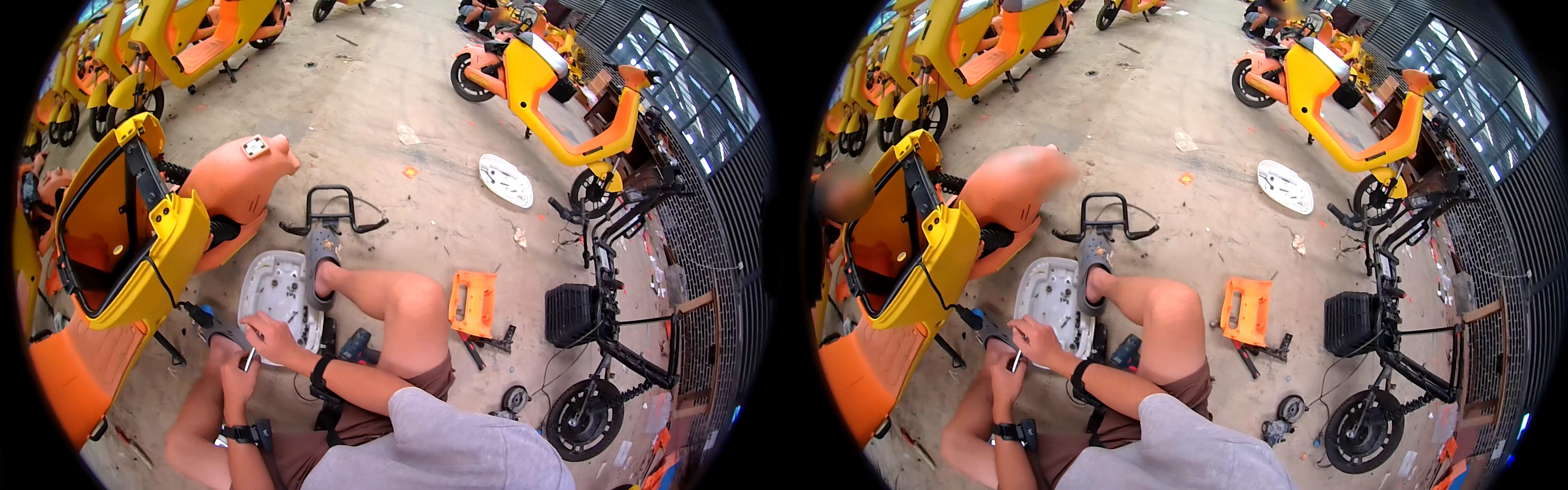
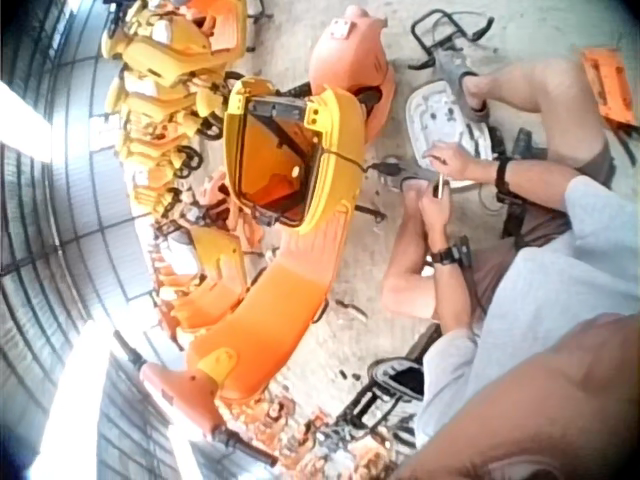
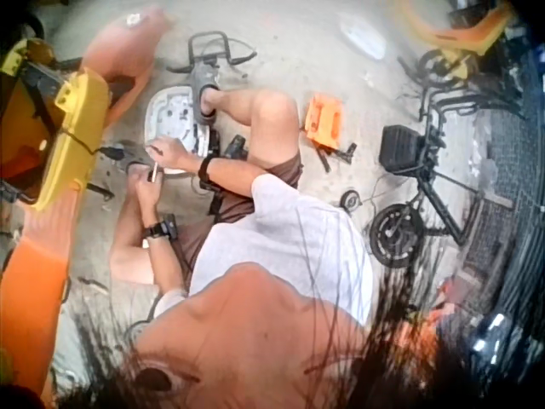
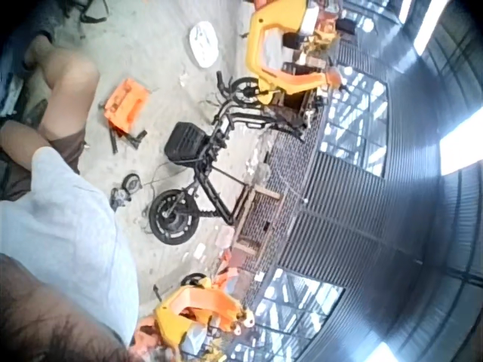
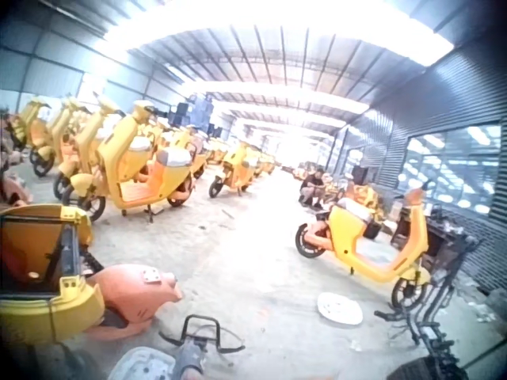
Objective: The person works on a component of an electric scooter, first removing screws from a white plastic panel and then manipulating a small metal bracket and its fasteners.
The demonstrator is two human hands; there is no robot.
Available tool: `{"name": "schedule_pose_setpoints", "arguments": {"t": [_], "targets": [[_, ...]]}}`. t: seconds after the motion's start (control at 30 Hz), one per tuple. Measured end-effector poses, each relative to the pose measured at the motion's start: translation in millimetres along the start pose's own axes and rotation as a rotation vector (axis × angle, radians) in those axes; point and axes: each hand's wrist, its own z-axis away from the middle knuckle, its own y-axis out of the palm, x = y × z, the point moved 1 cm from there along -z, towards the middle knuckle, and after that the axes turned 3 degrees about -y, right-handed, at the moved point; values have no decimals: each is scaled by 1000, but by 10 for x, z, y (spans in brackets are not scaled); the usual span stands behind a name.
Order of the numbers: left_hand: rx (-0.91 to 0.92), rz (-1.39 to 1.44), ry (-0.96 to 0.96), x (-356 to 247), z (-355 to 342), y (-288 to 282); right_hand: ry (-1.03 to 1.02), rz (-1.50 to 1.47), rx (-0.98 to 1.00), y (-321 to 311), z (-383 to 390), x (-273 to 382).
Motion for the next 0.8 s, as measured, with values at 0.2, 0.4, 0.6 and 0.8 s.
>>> {"name": "schedule_pose_setpoints", "arguments": {"t": [0.2, 0.4, 0.6, 0.8], "targets": [[20, 76, -53, 94, 76, 84, 13, 53, 33, -123, 98, 14], [7, 89, -43, 43, 100, 131, -31, 5, 18, -160, 90, 3], [20, 108, -19, 88, 80, 107, -15, -12, 40, -106, 156, -29], [18, 91, -9, 70, 105, 135, 38, -67, 37, -116, 178, -77]]}}
